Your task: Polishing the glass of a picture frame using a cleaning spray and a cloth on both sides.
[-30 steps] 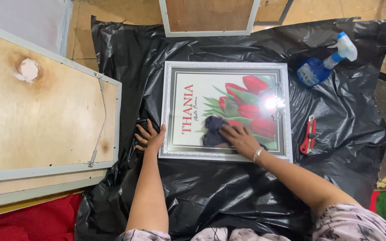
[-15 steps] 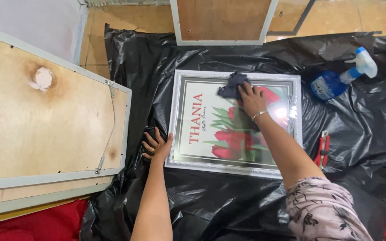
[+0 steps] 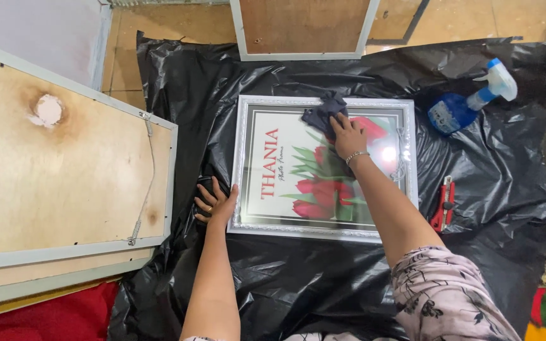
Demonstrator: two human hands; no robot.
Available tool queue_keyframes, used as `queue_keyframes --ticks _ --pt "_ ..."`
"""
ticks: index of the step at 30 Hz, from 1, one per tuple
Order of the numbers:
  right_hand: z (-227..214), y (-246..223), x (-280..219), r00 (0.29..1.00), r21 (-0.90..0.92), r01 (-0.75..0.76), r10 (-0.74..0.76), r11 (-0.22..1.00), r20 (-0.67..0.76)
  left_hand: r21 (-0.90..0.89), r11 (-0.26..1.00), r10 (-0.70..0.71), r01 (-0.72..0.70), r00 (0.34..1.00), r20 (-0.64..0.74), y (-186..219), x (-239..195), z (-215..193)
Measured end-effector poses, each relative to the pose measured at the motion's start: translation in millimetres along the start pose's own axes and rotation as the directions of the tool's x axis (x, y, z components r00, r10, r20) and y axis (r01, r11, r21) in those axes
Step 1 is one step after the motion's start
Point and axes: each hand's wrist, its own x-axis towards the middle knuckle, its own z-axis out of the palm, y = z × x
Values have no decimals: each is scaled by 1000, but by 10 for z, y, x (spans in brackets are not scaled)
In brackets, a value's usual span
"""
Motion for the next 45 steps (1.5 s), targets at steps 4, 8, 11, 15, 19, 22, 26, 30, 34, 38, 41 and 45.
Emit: queue_keyframes --ticks 4,8,11,15,19,22,26,30,34,38,41,45 --pt "-47 2 -289 1000 -18 2 -2 1000 19 -14 1000 17 -17 1000 -1 19 -26 -16" --pt "-28 61 -722 986 -51 163 -164 985 -16 -23 1000 8 -9 1000 -1 34 -66 -37" --pt "-20 123 -1124 966 -74 254 -256 964 -19 -27 1000 12 -12 1000 -1 49 -70 -43" --pt "77 231 -1731 908 -96 392 -402 915 -120 14 1000 2 -1 1000 -20 -14 36 22" --pt "243 453 -2239 868 -153 477 -491 865 -68 -4 1000 12 -12 1000 -16 3 2 11" --pt "125 541 -2510 858 -47 513 -510 857 64 10 1000 1 0 1000 -28 10 -11 16" --pt "59 566 -2498 851 -232 524 -517 819 97 22 1000 1 -1 999 -32 33 -47 8" --pt "34 555 -2217 853 -322 486 -521 813 -31 33 999 -10 12 999 -44 -20 57 57" --pt "208 663 -1670 899 -349 373 -428 860 -92 40 999 -21 24 998 -57 -47 114 92" --pt "288 758 -1079 941 -261 240 -290 935 -173 15 1000 -23 24 999 -38 -2 32 39" --pt "218 754 -711 958 -209 165 -207 964 -197 9 999 -31 31 999 -30 12 13 21" --pt "230 774 -170 983 -174 26 -56 984 -173 -7 1000 -31 30 999 -24 24 3 9"
